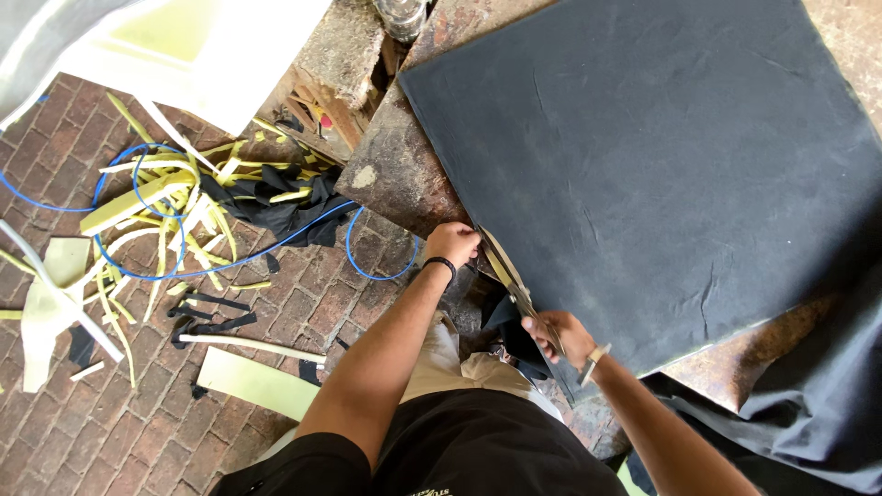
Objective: The person cuts a black fabric sheet with shears, places a yellow foam sheet on a workbench, sprays adhesive onto the foam, and then lays the black fabric over the foam, smoothing and trimming the edges. The person handles foam, fabric, shears, and a spray gun during the process.
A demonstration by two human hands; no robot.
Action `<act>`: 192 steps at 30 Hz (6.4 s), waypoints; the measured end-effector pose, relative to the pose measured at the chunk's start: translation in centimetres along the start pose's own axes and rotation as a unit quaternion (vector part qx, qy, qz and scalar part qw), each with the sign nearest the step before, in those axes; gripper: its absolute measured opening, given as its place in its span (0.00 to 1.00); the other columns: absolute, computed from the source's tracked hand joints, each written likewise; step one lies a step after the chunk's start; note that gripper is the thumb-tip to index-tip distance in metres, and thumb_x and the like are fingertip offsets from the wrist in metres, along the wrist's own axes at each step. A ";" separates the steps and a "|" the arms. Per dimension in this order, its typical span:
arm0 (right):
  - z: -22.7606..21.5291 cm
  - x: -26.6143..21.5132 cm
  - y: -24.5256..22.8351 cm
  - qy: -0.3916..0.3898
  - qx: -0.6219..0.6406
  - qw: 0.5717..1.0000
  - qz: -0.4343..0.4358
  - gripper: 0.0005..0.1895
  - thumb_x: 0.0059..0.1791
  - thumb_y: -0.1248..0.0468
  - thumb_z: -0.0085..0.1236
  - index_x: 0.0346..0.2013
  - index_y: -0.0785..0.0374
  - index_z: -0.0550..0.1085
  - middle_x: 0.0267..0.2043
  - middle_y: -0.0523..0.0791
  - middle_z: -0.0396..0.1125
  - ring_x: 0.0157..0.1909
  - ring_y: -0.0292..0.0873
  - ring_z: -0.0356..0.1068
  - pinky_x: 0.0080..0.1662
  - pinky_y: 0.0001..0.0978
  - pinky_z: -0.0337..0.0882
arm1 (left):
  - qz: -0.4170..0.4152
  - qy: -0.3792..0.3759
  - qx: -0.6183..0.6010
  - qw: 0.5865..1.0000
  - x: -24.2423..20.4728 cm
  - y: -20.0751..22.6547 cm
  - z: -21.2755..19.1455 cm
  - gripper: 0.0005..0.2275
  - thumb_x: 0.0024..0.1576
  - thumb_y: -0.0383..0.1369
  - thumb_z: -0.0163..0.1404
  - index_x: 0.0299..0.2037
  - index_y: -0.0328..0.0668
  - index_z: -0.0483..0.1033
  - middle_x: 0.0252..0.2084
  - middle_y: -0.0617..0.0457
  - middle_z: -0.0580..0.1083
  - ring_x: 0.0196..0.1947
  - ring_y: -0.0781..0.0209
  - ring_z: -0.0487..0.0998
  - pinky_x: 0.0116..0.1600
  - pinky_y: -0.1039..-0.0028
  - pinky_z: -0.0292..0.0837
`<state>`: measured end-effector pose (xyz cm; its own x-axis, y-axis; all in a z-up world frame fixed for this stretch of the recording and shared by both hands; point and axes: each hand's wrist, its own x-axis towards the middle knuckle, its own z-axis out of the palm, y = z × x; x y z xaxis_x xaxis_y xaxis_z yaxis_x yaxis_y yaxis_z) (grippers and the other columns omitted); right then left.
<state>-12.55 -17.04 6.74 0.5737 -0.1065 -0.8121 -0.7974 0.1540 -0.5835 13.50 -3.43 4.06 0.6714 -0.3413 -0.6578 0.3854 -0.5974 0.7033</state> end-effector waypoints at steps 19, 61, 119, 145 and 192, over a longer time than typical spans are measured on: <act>0.6 -0.2 0.2 -0.001 -0.016 1.000 -0.014 0.27 0.47 0.38 0.56 0.22 0.58 0.72 0.17 0.38 0.62 0.17 0.35 0.64 0.20 0.27 0.65 | -0.005 0.009 -0.086 0.996 0.2 -2.1 -1.8 0.08 0.57 0.33 0.55 0.42 0.40 0.82 0.34 0.50 0.83 0.29 0.65 0.84 0.32 0.76 0.80; 3.9 10.8 -16.7 0.019 0.021 0.999 -0.044 0.28 0.45 0.37 0.61 0.24 0.61 0.71 0.19 0.39 0.60 0.20 0.37 0.62 0.23 0.29 0.61 | 0.097 -0.016 0.059 0.993 0.5 1.3 -7.8 0.08 0.53 0.35 0.54 0.32 0.39 0.82 0.25 0.53 0.81 0.26 0.66 0.84 0.36 0.75 0.78; 20.1 38.0 -48.9 0.205 -0.142 0.955 -0.162 0.13 0.56 0.58 0.55 0.47 0.64 0.79 0.45 0.51 0.76 0.33 0.42 0.72 0.35 0.34 0.70 | -0.081 0.224 -0.233 0.943 6.5 -4.3 -36.2 0.13 0.57 0.37 0.45 0.29 0.35 0.76 0.26 0.49 0.78 0.20 0.61 0.78 0.27 0.71 0.74; 27.1 13.2 -13.8 0.484 0.500 0.718 -0.004 0.07 0.50 0.62 0.59 0.39 0.63 0.79 0.35 0.44 0.72 0.35 0.40 0.72 0.38 0.34 0.72 | 0.224 -0.214 0.205 0.929 26.0 -6.4 -33.5 0.13 0.52 0.31 0.56 0.47 0.39 0.80 0.40 0.47 0.83 0.39 0.58 0.83 0.45 0.70 0.76; 28.9 -7.5 -15.1 0.810 0.323 0.474 -0.123 0.11 0.48 0.71 0.62 0.44 0.72 0.78 0.39 0.49 0.77 0.42 0.43 0.72 0.47 0.34 0.72 | 0.301 -0.370 -0.247 0.843 -3.9 27.0 -22.2 0.25 0.53 0.20 0.53 0.63 0.32 0.67 0.61 0.45 0.71 0.56 0.54 0.75 0.63 0.62 0.71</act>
<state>0.62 9.79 21.73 -0.6796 -0.7326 0.0380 -0.2201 0.1542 -0.9632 35.36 -2.08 31.56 0.3301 -0.9439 -0.0007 0.4548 0.1584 0.8764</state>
